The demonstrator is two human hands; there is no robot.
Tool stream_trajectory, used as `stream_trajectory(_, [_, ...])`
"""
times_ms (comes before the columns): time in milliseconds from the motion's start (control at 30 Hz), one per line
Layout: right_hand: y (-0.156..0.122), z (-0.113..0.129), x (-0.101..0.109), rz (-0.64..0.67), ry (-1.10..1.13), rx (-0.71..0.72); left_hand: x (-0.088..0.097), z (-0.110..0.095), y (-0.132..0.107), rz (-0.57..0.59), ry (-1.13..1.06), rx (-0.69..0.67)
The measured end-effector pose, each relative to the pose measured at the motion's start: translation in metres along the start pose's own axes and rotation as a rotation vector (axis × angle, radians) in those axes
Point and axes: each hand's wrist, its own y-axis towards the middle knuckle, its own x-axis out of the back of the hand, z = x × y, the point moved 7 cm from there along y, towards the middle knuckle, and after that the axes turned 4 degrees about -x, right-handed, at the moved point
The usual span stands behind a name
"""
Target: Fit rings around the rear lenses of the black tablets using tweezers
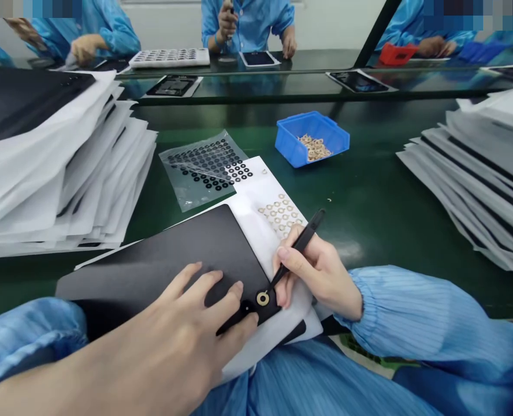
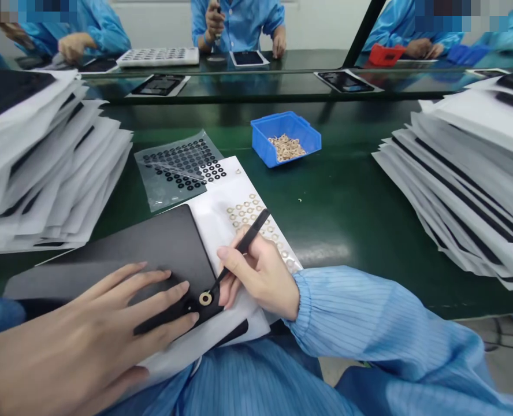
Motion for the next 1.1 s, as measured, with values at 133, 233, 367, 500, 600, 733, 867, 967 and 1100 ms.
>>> stream_trajectory(133, [0.001,-0.001,0.000,-0.006,0.017,0.005,0.007,-0.004,0.006,-0.141,0.097,-0.056])
stream_trajectory(233, [0.000,-0.002,0.001,-0.014,0.024,0.008,0.010,-0.003,0.010,-0.152,0.072,-0.038])
stream_trajectory(367, [0.000,-0.004,0.001,-0.010,0.026,0.015,0.015,-0.001,0.012,-0.175,0.070,-0.021])
stream_trajectory(500, [0.000,-0.002,0.001,-0.007,0.004,0.024,0.013,-0.003,0.011,-0.186,0.113,-0.037])
stream_trajectory(600, [0.000,-0.001,0.002,-0.007,-0.014,0.035,0.008,-0.002,0.008,-0.172,0.128,-0.031])
stream_trajectory(733, [-0.001,0.001,0.001,0.000,-0.037,0.093,0.006,-0.002,0.006,-0.152,0.138,-0.042])
stream_trajectory(867, [-0.005,0.008,-0.001,0.034,-0.116,0.201,0.007,-0.001,0.011,-0.087,0.101,-0.062])
stream_trajectory(967, [-0.009,0.014,-0.003,0.048,-0.191,0.295,0.003,0.000,0.016,0.019,0.043,-0.069])
stream_trajectory(1100, [-0.012,0.016,-0.001,0.018,-0.190,0.375,0.000,0.001,0.021,0.055,0.040,-0.075])
